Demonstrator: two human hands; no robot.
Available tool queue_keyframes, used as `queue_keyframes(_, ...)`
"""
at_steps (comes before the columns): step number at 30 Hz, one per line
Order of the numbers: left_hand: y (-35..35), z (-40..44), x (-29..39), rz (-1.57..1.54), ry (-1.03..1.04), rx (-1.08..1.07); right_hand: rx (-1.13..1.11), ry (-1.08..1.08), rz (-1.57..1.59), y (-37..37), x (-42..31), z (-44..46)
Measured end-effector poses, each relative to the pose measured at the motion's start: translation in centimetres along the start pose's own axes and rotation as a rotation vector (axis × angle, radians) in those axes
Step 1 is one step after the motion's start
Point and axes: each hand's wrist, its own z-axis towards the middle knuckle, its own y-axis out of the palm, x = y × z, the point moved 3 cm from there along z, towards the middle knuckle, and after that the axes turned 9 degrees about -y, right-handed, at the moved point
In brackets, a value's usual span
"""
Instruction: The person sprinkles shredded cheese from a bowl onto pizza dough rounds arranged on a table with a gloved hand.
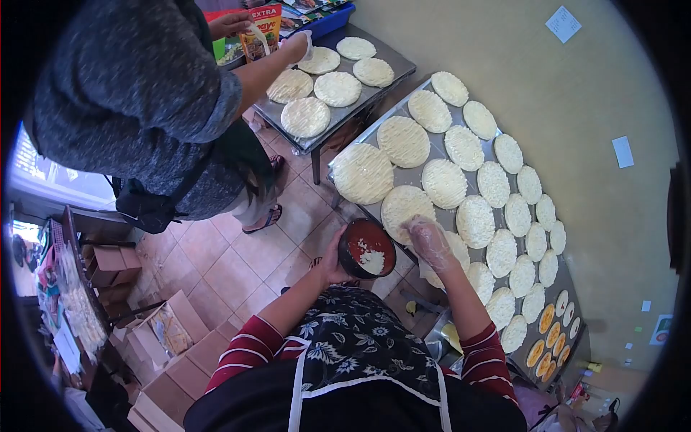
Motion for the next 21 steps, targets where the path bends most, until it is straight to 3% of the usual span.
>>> queue_keyframes(3, -0.2, -0.4, -0.3, 0.053, 0.009, -0.004, -0.036, -0.046, -0.031, 2.3, -2.5, 0.4)
queue_keyframes(5, 0.8, -1.3, -0.7, 0.111, 0.03, 0.049, -0.454, -0.192, 0.003, 5.8, -4.9, 0.2)
queue_keyframes(8, 1.4, -2.1, -0.8, 0.191, 0.06, 0.148, -0.589, -0.092, -0.073, 10.7, -4.7, -3.5)
queue_keyframes(9, 1.1, -2.4, -0.9, 0.204, 0.073, 0.201, -0.586, -0.091, -0.076, 10.7, -5.1, -3.3)
queue_keyframes(11, 0.5, -3.0, -1.6, 0.181, 0.052, 0.194, -0.562, 0.017, 0.342, 10.6, -6.0, -3.1)
queue_keyframes(12, 0.4, -3.1, -1.8, 0.155, 0.029, 0.19, -0.422, -0.017, 0.381, 9.5, -7.1, -2.8)
queue_keyframes(13, 0.8, -3.5, -1.7, 0.159, 0.028, 0.19, -0.419, -0.017, 0.379, 9.0, -7.7, -2.3)
queue_keyframes(15, 1.8, -4.0, -1.7, 0.144, -0.012, 0.218, -0.375, 0.737, 1.178, 8.9, -7.5, -2.2)
queue_keyframes(19, 1.7, -3.9, -1.3, 0.178, 0.007, 0.229, -0.358, 0.769, 1.396, 7.2, -8.9, -1.6)
queue_keyframes(21, 3.1, -3.8, -1.1, 0.183, 0.032, 0.139, -0.269, 0.893, 1.524, 6.2, -8.8, -0.8)
